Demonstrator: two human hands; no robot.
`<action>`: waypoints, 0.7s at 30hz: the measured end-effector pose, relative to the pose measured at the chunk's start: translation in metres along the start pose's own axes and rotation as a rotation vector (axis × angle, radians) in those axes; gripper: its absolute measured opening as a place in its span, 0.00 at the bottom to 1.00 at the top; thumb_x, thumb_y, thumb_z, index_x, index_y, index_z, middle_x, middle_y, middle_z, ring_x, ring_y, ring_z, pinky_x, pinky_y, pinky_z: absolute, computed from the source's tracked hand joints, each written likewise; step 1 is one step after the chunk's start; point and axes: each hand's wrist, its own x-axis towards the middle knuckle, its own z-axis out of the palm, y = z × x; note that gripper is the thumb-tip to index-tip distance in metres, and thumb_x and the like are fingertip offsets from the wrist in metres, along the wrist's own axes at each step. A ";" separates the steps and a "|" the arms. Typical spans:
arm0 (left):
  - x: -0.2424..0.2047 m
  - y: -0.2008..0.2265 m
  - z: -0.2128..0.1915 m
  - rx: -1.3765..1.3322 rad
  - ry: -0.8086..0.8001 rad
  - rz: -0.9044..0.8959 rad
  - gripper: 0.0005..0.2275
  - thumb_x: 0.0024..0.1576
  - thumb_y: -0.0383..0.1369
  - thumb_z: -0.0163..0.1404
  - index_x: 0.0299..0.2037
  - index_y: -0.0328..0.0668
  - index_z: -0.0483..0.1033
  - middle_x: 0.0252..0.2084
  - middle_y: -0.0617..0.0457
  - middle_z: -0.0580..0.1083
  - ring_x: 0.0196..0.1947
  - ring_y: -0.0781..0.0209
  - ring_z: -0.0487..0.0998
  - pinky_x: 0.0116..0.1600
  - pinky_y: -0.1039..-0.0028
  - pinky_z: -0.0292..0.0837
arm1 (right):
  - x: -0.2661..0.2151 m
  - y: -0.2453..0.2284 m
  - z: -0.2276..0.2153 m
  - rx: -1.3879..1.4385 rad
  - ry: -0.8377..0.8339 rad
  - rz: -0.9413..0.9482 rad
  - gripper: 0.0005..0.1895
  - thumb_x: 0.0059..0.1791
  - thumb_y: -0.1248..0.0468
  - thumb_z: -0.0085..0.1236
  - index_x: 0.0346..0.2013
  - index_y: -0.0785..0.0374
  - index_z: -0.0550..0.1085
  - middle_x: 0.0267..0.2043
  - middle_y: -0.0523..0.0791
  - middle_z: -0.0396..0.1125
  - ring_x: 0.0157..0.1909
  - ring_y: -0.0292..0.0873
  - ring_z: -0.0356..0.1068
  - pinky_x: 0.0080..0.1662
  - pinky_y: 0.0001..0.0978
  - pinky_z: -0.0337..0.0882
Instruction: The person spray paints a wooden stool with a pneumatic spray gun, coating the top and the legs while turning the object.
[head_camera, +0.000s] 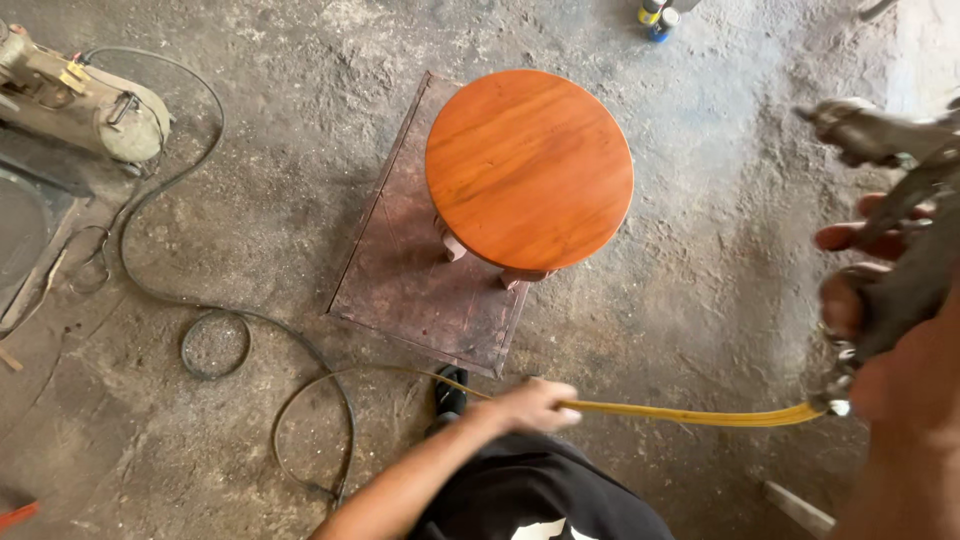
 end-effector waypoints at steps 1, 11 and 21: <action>-0.030 -0.020 -0.023 0.065 0.073 -0.098 0.13 0.58 0.44 0.53 0.41 0.42 0.77 0.33 0.47 0.76 0.34 0.56 0.78 0.39 0.61 0.73 | 0.006 0.002 -0.001 -0.036 0.019 0.009 0.34 0.61 0.39 0.32 0.47 0.68 0.71 0.34 0.48 0.71 0.23 0.36 0.62 0.24 0.31 0.62; -0.217 0.028 -0.129 0.490 0.976 -0.102 0.11 0.54 0.43 0.58 0.33 0.44 0.82 0.24 0.58 0.75 0.22 0.66 0.71 0.25 0.73 0.65 | 0.030 0.075 0.065 -0.084 -0.177 0.244 0.27 0.59 0.41 0.40 0.38 0.63 0.71 0.28 0.43 0.66 0.24 0.32 0.63 0.25 0.26 0.61; -0.234 0.113 -0.141 0.673 1.255 0.036 0.11 0.53 0.39 0.62 0.35 0.40 0.80 0.27 0.57 0.76 0.24 0.68 0.74 0.26 0.76 0.67 | 0.009 0.088 0.127 -0.021 -0.504 0.334 0.29 0.57 0.40 0.40 0.30 0.63 0.68 0.23 0.42 0.63 0.22 0.33 0.60 0.24 0.27 0.59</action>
